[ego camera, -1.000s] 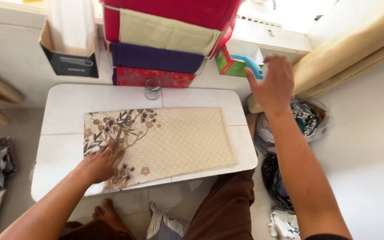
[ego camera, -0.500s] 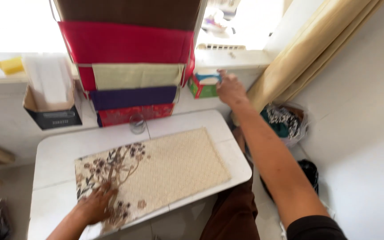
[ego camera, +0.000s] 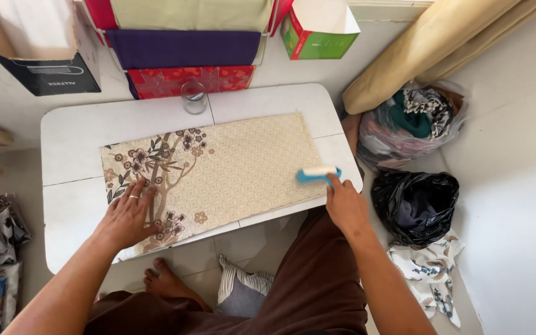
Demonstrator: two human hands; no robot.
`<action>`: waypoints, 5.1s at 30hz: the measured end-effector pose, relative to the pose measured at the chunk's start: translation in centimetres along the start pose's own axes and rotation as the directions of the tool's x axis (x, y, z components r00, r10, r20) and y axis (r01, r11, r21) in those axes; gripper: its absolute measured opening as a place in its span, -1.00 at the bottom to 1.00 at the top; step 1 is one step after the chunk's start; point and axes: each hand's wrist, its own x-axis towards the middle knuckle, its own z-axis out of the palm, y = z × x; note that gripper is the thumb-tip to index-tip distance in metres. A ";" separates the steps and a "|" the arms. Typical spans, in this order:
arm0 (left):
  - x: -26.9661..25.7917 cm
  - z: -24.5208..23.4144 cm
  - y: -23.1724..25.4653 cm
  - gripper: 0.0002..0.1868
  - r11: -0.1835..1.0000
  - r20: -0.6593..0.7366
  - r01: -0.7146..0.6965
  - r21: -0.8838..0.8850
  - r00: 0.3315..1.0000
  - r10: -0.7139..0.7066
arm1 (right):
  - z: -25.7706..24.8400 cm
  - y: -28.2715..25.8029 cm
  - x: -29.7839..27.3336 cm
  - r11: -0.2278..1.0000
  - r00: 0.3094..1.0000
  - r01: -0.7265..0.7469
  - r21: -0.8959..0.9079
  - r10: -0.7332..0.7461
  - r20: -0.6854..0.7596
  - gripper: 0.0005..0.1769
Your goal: Unfold a patterned fabric, clean it thoroughly with a lint roller, and fold it neatly on a small table.
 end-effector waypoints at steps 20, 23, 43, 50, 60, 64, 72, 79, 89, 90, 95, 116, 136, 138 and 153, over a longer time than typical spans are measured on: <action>0.4 -3.3 -0.4 0.02 0.999 0.169 0.045 -0.030 0.985 -0.039 | 0.7 0.7 8.9 0.993 0.994 0.106 -0.055 -0.106 -0.010 -0.55; 0.1 -3.3 0.0 0.21 1.000 0.140 0.021 -0.014 0.990 -0.019 | -1.8 2.1 1.3 0.989 0.988 0.115 -0.095 -0.104 0.114 -0.54; -1.5 -5.3 -5.5 -0.24 0.963 0.137 0.269 -0.034 0.955 -0.262 | -5.4 -8.2 5.2 0.651 0.652 0.745 -0.143 -0.666 0.362 -0.53; -3.4 -8.9 -4.6 -0.37 0.963 0.174 0.244 -0.115 0.959 -0.222 | 0.6 -24.4 3.2 0.460 0.440 0.888 -0.012 -0.840 0.318 -0.48; -2.0 -9.0 -5.6 -0.43 0.974 0.093 0.178 -0.143 0.982 -0.166 | 4.9 -33.2 -0.8 0.388 0.342 0.887 0.250 -0.916 0.207 -0.58; -1.8 -7.5 -4.7 -0.32 0.967 0.096 0.149 -0.207 0.987 -0.132 | 2.2 -27.3 1.1 0.445 0.388 0.854 0.269 -0.890 0.239 -0.49; -2.3 -4.0 -1.1 0.19 0.978 0.042 0.197 -0.065 0.980 -0.195 | -2.3 -5.6 8.4 0.671 0.615 0.664 0.330 -0.741 0.270 -0.45; -1.7 -3.7 -2.0 0.30 0.978 0.098 0.206 0.016 0.974 -0.207 | -6.2 6.4 11.4 0.870 0.817 0.446 0.209 -0.491 0.302 -0.44; -2.4 -5.5 -7.1 -0.07 0.923 0.063 0.380 -0.062 0.924 -0.377 | -4.2 -4.6 13.3 0.769 0.760 0.631 -0.104 -0.585 0.284 -0.51; -2.4 -5.3 -7.6 -0.07 0.917 0.062 0.393 -0.063 0.919 -0.389 | -3.7 -6.8 13.3 0.761 0.752 0.641 -0.102 -0.596 0.284 -0.51; -2.9 -5.8 -8.7 -0.08 0.892 0.092 0.426 -0.152 0.905 -0.416 | -2.8 -18.6 10.3 0.600 0.619 0.780 -0.179 -0.696 0.363 -0.47; -3.8 -9.1 -5.0 -0.31 0.914 0.302 0.310 -0.262 0.926 -0.228 | -1.7 -26.0 7.7 0.566 0.494 0.787 0.246 -0.816 0.300 -0.49; -5.1 -7.9 6.5 0.14 0.992 0.353 -0.113 -0.064 0.927 0.128 | -3.6 -16.2 18.1 0.648 0.660 0.742 -0.175 -0.657 0.364 -0.50; -5.0 -7.9 6.3 0.15 0.991 0.357 -0.117 -0.071 0.924 0.135 | -2.5 -20.6 18.0 0.597 0.612 0.783 -0.176 -0.689 0.388 -0.50; -2.6 -5.4 6.1 0.26 0.993 0.405 -0.071 -0.094 0.908 0.104 | 1.6 -40.6 11.2 0.555 0.478 0.816 0.162 -0.805 0.353 -0.44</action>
